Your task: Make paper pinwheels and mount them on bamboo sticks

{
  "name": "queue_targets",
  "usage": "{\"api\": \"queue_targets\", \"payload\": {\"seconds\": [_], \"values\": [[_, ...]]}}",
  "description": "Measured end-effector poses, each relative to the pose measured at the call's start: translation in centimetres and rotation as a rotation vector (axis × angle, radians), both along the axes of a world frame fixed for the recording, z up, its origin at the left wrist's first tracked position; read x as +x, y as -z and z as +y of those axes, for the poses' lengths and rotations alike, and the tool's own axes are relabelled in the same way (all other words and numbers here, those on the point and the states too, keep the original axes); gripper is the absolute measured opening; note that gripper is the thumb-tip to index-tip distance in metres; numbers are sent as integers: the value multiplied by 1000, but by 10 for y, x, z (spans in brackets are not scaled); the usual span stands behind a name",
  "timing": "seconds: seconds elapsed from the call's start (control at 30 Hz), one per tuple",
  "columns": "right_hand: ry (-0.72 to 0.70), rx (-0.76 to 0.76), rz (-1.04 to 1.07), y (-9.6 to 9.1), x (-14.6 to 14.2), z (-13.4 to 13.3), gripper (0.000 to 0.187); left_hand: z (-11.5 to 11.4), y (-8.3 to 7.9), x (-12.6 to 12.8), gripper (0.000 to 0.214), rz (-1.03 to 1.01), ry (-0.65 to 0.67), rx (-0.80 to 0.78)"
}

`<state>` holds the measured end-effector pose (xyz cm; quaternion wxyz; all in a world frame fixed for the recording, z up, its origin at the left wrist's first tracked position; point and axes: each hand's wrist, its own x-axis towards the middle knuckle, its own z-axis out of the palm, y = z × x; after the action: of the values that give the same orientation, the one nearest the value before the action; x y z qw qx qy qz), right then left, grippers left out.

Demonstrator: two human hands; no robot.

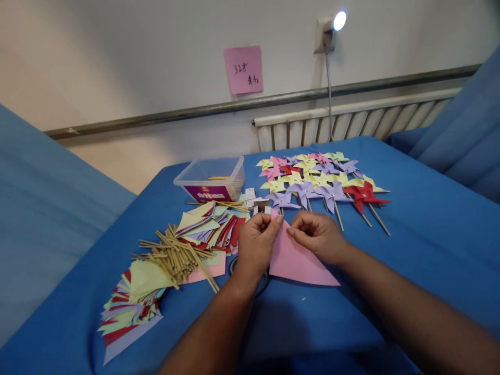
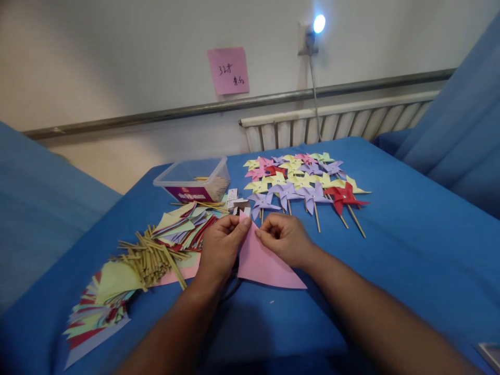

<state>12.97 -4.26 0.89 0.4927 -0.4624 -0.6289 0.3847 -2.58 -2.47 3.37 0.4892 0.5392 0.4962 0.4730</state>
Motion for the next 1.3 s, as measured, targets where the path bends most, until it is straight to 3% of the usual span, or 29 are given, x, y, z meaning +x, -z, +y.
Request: {"api": "queue_targets", "payload": {"seconds": [0.33, 0.5, 0.8, 1.3], "values": [[-128, -132, 238, 4, 1, 5, 21, -2, -6, 0, 26, -173, 30, -124], [-142, -95, 220, 7, 1, 3, 20, -5, -7, 1, 26, -224, 48, -136], [-155, -59, 153, 8, 0, 2, 19, -3, -6, -3, 24, -40, -26, -9], [-147, -56, 163, 10, -1, 2, 18, -5, -10, 0, 22, -133, -24, -96]]}}
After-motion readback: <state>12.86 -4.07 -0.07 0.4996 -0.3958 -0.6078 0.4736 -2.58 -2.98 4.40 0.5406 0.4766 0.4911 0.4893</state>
